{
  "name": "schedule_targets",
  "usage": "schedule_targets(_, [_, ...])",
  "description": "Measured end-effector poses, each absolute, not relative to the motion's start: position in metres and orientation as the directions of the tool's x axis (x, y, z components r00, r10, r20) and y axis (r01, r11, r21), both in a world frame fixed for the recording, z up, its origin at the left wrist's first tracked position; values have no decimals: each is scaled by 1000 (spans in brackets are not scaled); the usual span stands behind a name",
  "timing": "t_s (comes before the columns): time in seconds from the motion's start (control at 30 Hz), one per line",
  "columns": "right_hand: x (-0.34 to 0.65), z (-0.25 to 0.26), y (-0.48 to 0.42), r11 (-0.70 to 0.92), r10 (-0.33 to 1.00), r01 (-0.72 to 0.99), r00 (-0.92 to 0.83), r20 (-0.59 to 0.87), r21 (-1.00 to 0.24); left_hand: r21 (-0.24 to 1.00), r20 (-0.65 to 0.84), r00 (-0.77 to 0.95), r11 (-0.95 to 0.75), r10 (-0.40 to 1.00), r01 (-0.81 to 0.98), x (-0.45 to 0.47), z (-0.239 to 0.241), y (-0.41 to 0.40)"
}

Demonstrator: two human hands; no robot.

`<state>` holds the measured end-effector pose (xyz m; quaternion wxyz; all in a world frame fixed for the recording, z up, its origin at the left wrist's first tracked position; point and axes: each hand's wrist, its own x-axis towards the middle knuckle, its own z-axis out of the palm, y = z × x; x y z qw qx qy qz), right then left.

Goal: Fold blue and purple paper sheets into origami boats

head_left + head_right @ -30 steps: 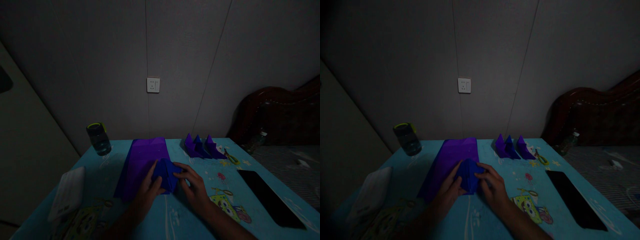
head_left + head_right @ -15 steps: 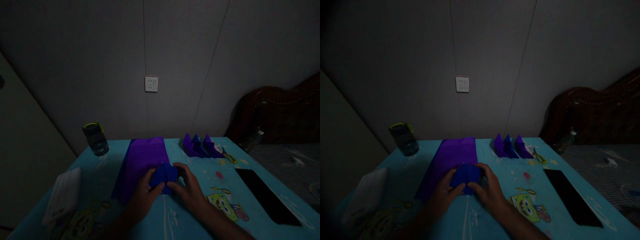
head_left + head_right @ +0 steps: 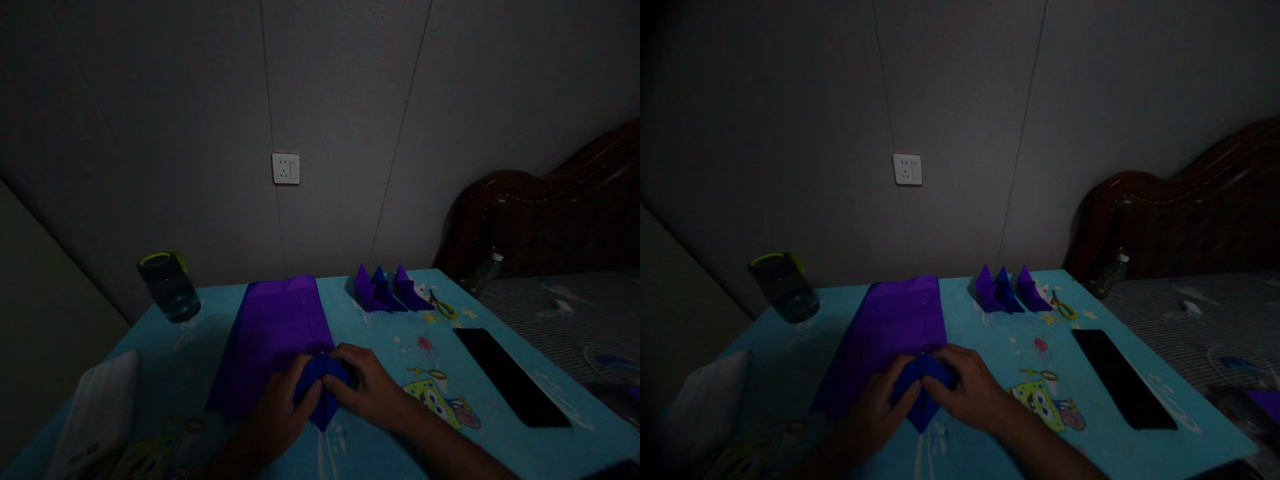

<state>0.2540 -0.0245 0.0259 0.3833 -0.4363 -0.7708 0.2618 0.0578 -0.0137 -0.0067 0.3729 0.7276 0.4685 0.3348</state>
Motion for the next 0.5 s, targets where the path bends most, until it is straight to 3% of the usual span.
schedule_targets(0.17, [253, 27, -26, 440, 897, 447, -267, 353, -779, 893, 142, 286, -247, 948, 376, 61, 2, -16])
schedule_targets(0.33, [258, 25, -22, 356, 935, 299, -126, 333, -886, 948, 196, 101, -215, 975, 235, 61, 5, -11])
schedule_targets(0.5, [262, 20, -19, 306, 950, 133, 17, 310, -943, 996, 22, -35, -25, 999, -86, 61, 6, -3])
